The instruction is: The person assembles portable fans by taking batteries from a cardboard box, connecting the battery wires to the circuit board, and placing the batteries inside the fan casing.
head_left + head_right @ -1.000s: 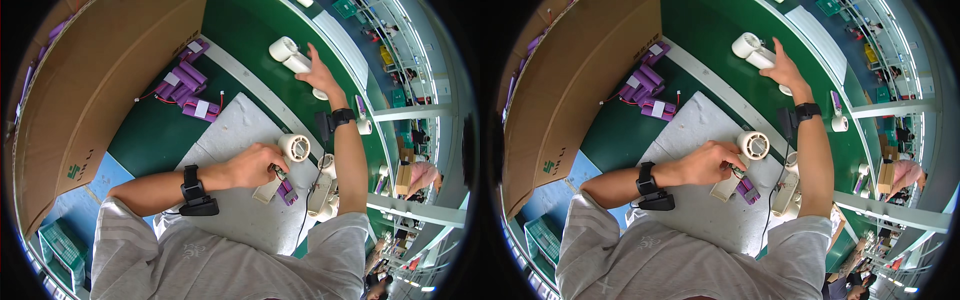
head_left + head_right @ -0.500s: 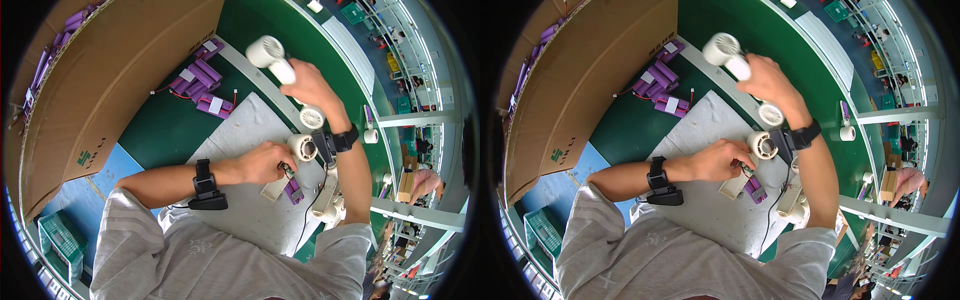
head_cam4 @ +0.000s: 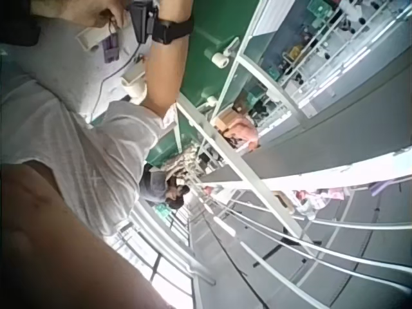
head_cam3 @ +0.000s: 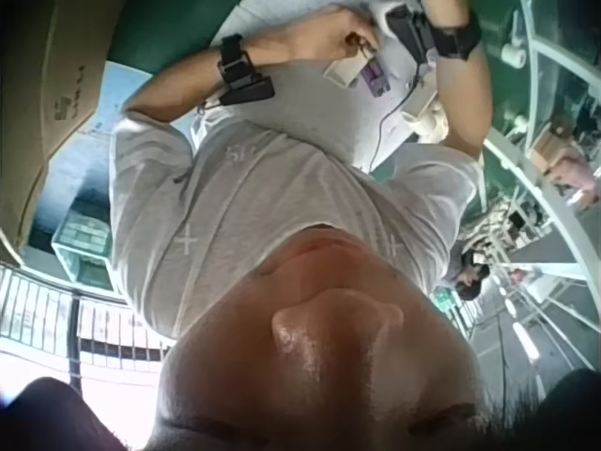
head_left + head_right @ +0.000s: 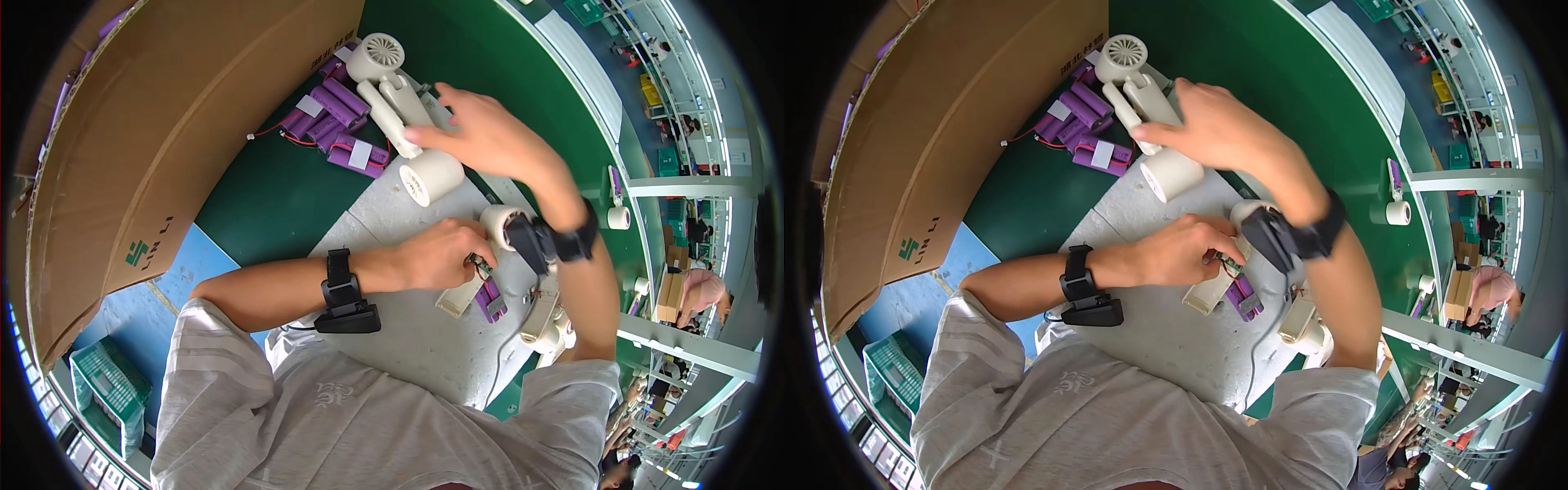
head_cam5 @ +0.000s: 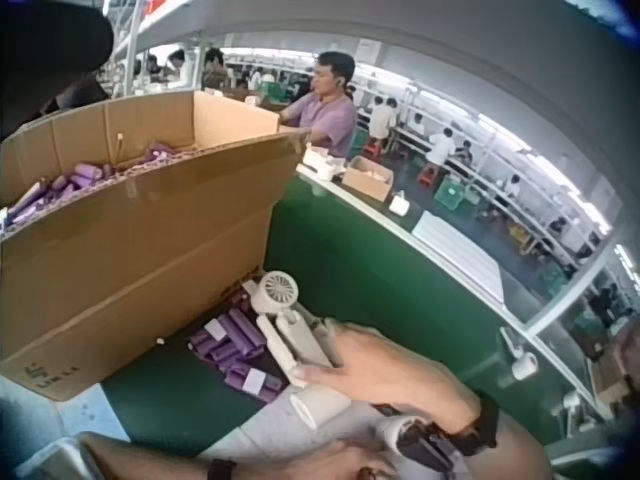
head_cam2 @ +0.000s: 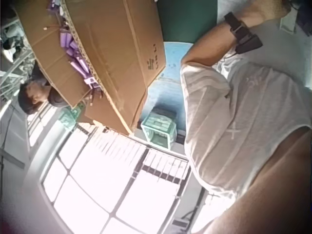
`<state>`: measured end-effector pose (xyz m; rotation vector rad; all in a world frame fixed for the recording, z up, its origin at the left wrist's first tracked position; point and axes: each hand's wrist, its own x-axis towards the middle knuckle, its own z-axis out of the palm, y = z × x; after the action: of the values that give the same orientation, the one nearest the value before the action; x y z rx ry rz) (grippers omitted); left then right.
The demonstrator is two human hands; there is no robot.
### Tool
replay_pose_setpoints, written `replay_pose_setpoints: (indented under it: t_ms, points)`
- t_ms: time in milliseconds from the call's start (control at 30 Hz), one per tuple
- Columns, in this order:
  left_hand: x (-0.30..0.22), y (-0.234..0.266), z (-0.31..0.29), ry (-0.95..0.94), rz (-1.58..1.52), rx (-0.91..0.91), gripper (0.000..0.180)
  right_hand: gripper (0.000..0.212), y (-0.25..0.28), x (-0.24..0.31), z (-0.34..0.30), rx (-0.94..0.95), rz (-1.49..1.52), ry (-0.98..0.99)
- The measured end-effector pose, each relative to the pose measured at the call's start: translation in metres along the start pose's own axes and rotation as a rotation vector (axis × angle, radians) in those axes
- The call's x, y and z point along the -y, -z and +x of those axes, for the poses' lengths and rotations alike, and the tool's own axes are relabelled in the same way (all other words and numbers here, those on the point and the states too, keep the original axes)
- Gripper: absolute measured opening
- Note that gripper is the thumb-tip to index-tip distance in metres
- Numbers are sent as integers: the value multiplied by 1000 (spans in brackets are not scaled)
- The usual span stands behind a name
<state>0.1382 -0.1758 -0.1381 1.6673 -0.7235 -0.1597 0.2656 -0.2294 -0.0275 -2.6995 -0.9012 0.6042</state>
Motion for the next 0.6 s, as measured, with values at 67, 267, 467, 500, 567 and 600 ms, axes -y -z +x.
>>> replay_pose_setpoints:
  t_ms: [67,267,467,500,567,600]
  points:
    - [1,1,0,16,-12,7,37,73,10,-8,-51,-67,58,87]
    - [7,4,6,-13,44,-5,35,57,13,14,-204,-49,465,-262]
    - [-2,8,12,72,15,87,34,58,-121,-15,-220,-425,155,-321]
    - [-2,10,12,76,13,71,34,58,-133,-20,-213,-483,130,-327]
    - [-3,11,11,81,22,59,35,58,-140,-23,-212,-550,111,-332]
    - [-4,10,10,83,38,81,35,60,-139,-24,-216,-511,178,-335]
